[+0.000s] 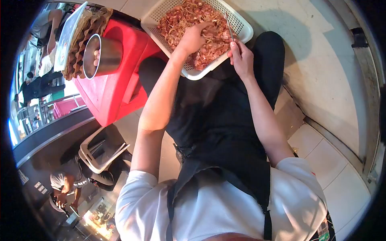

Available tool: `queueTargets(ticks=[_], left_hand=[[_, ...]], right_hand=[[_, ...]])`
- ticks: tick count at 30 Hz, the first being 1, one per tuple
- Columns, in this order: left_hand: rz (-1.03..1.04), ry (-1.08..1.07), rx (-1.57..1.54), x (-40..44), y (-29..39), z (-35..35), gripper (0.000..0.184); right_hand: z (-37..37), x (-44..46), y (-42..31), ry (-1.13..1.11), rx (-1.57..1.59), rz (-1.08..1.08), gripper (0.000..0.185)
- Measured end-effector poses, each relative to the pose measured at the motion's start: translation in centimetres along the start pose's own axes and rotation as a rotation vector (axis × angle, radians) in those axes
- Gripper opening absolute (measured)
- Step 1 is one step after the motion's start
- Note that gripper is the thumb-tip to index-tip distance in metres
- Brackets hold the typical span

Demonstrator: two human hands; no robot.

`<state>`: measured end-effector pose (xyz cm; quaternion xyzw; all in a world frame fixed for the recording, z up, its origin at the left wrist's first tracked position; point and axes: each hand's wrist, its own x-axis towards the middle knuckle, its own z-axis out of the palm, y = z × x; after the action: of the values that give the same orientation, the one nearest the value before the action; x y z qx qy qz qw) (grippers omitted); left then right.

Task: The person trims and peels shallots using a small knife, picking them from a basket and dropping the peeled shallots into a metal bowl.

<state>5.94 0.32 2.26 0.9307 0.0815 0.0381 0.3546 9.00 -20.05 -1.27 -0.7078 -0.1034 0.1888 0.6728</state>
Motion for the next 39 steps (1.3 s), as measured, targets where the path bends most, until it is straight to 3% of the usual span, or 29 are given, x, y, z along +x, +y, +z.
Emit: queueTargets(ticks=[2, 5, 9, 11, 13, 16, 19, 23, 27, 31, 32, 36, 39], left_hand=[[-0.002, 0.067, -0.131, -0.3, 1.2, -0.8, 0.041], [-0.178, -0.080, 0.103, -0.7, 0.4, -1.8, 0.041], [-0.379, -0.458, 0.465, -2.9, -3.0, 0.4, 0.064], [-0.455, -0.536, 0.670, -3.7, -0.4, 2.3, 0.099], [-0.552, -0.460, 0.316, -3.9, -2.8, 4.7, 0.112], [-0.549, -0.181, 0.031, -5.2, -3.9, 6.3, 0.122], [-0.584, -0.094, -0.013, -5.4, -3.5, 7.3, 0.129], [-0.687, -0.179, -0.125, -4.4, -2.2, 6.2, 0.122], [-0.579, -0.191, 0.051, -3.8, -3.8, 6.9, 0.114], [-0.577, -0.297, -0.246, -4.0, -4.1, 6.7, 0.108], [-0.513, -0.258, -0.235, -3.7, -5.3, 7.6, 0.093], [-0.589, -0.446, -0.597, -3.4, -5.7, 6.1, 0.078], [-0.598, -0.505, -0.695, -3.0, -5.7, 5.7, 0.084]], right_hand=[[0.0, -0.1, -0.1, -0.005, 0.023, 0.002, 0.029], [-0.1, -0.1, 0.0, -0.017, 0.033, -0.003, 0.030], [0.0, -0.2, -0.1, -0.009, 0.036, 0.018, 0.030], [0.2, 0.1, -0.1, 0.017, 0.039, -0.001, 0.030], [0.3, -0.1, 0.3, 0.044, 0.030, -0.046, 0.031], [0.5, 0.3, 0.9, 0.065, 0.079, -0.040, 0.031], [0.4, 0.1, 0.3, 0.050, 0.021, -0.011, 0.032], [0.9, 0.3, 0.8, 0.064, 0.056, -0.026, 0.033], [0.8, 0.3, 0.7, 0.062, 0.095, -0.009, 0.034], [1.4, 0.2, 0.9, 0.055, 0.139, 0.001, 0.035], [1.4, 0.3, 0.9, 0.053, 0.138, -0.002, 0.035], [1.7, 0.3, 0.7, 0.048, 0.131, -0.019, 0.035], [1.0, 0.2, 0.9, 0.049, 0.151, -0.014, 0.034]])
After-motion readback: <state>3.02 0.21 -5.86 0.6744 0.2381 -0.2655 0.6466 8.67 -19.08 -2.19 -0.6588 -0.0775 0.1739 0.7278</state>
